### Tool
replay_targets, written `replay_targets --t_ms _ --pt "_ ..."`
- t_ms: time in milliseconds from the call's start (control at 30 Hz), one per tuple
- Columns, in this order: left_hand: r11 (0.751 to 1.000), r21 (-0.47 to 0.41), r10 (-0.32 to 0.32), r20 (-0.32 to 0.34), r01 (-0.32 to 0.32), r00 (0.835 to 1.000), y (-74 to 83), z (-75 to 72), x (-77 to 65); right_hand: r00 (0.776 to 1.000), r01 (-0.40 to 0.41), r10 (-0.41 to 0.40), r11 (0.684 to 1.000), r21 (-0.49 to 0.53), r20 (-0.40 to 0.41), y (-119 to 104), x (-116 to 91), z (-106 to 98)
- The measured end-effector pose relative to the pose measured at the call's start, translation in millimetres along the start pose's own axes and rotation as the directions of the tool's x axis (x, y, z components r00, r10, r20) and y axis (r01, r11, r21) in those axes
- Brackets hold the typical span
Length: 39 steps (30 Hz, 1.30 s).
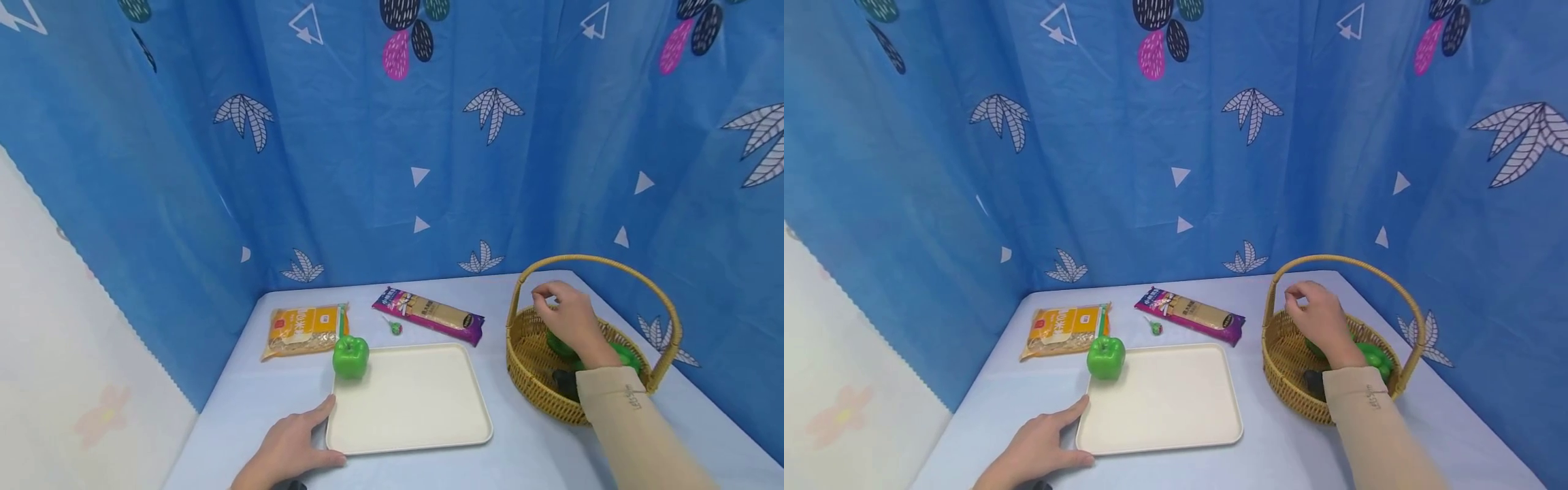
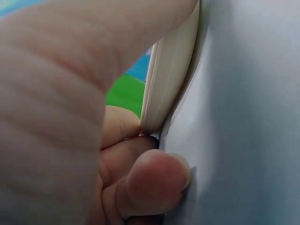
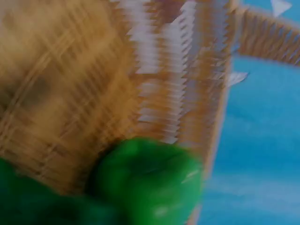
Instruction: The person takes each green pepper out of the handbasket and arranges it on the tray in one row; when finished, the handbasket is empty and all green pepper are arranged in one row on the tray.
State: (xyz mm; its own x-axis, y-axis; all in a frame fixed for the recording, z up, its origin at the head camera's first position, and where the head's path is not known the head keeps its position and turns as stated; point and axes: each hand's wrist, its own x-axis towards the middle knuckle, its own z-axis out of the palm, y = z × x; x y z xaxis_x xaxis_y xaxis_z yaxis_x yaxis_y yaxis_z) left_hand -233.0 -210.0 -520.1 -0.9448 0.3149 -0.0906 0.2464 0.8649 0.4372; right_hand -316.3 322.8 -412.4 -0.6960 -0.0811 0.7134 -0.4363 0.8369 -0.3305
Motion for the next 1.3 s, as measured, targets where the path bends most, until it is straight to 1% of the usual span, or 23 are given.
replay_targets --t_ms 67,133,200,267,333,433,500,533,600,733,767,833,867,933,1033,1100,1200,1300 --pt "1.0 -0.007 0.002 0.004 -0.002 1.0 0.0 1.2 0.2 0.997 -0.081 0.081 0.996 -0.027 0.006 10 -8 1" --pt "1.0 -0.01 0.003 0.009 -0.003 1.0 0.2 1.7 0.2 0.987 -0.156 0.159 0.986 -0.065 0.029 18 -17 4" --pt "1.0 -0.016 0.003 0.011 -0.003 1.0 0.4 1.0 0.2 0.975 -0.209 0.216 0.97 -0.121 0.048 25 -24 7" --pt "1.0 -0.019 0.0 0.012 0.0 1.0 0.7 -0.7 0.0 0.969 -0.23 0.242 0.957 -0.176 0.051 29 -28 9" --pt "1.0 -0.021 -0.005 0.01 0.006 1.0 1.4 -2.2 -0.4 0.967 -0.233 0.249 0.948 -0.217 0.05 31 -30 11" --pt "1.0 -0.015 0.0 0.002 0.0 1.0 0.8 -2.5 0.2 0.964 -0.242 0.261 0.939 -0.243 0.052 32 -30 12" --pt "1.0 -0.01 0.002 -0.005 -0.002 1.0 0.2 -3.2 1.1 0.952 -0.271 0.297 0.929 -0.254 0.07 32 -30 12" --pt "1.0 -0.005 0.003 -0.01 -0.003 1.0 -0.6 -3.5 1.6 0.943 -0.29 0.321 0.921 -0.258 0.084 32 -30 12" --pt "1.0 -0.005 -0.004 -0.01 0.004 1.0 -0.7 -4.1 2.0 0.915 -0.338 0.383 0.9 -0.274 0.128 34 -30 13" --pt "1.0 -0.017 -0.015 -0.003 0.015 1.0 -0.4 -3.1 0.8 0.835 -0.41 0.494 0.853 -0.323 0.243 37 -31 11" --pt "1.0 -0.022 -0.012 -0.001 0.012 1.0 0.0 -2.6 0.3 0.813 -0.421 0.514 0.843 -0.334 0.273 38 -32 10" --pt "1.0 -0.021 -0.006 -0.004 0.006 1.0 -0.1 -1.8 0.4 0.781 -0.429 0.537 0.833 -0.35 0.319 41 -33 10" --pt "1.0 -0.02 -0.004 -0.006 0.004 1.0 0.0 -1.8 0.5 0.773 -0.428 0.537 0.834 -0.348 0.337 41 -33 10" --pt "1.0 -0.015 -0.005 -0.007 0.005 1.0 -0.1 -1.6 0.5 0.775 -0.399 0.505 0.857 -0.326 0.381 43 -33 11" --pt "1.0 -0.016 -0.014 0.0 0.014 1.0 0.5 -1.6 0.0 0.794 -0.331 0.406 0.913 -0.239 0.452 43 -33 15" --pt "1.0 -0.018 -0.019 0.005 0.019 1.0 1.0 -1.7 -0.3 0.803 -0.303 0.345 0.939 -0.165 0.486 42 -33 18" --pt "1.0 -0.022 -0.02 0.007 0.02 1.0 1.9 -2.4 -0.8 0.806 -0.301 0.304 0.949 -0.091 0.508 39 -32 21" --pt "1.0 -0.023 -0.016 0.005 0.016 1.0 2.5 -3.2 -1.0 0.802 -0.309 0.293 0.949 -0.058 0.52 38 -31 23"
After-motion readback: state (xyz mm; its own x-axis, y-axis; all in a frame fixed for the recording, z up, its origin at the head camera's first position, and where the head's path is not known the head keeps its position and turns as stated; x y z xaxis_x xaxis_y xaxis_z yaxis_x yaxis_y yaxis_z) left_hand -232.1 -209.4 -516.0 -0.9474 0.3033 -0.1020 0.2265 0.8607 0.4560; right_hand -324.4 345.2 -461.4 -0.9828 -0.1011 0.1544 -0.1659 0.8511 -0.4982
